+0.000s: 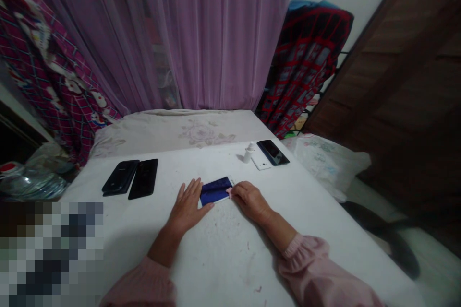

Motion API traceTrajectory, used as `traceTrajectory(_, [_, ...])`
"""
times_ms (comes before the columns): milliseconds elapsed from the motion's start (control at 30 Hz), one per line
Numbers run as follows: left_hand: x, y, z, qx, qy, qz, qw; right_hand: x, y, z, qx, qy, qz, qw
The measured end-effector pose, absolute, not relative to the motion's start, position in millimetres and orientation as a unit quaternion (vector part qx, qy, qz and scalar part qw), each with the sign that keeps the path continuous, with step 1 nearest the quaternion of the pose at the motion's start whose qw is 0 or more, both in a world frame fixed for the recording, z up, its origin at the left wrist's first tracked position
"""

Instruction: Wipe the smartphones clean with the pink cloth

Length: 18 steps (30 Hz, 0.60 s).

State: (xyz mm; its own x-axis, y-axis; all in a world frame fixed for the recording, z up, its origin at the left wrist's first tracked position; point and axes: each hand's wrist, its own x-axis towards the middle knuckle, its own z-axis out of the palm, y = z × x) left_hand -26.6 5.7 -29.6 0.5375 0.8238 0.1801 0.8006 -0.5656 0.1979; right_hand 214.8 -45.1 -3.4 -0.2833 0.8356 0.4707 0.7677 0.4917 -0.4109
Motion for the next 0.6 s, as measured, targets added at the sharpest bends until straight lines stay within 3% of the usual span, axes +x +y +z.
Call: traceTrajectory(600, [-28,9,-29,0.872,0.476,0.099,0.052,175,-54,-14,-0.515,-0.772,0.006,0.371])
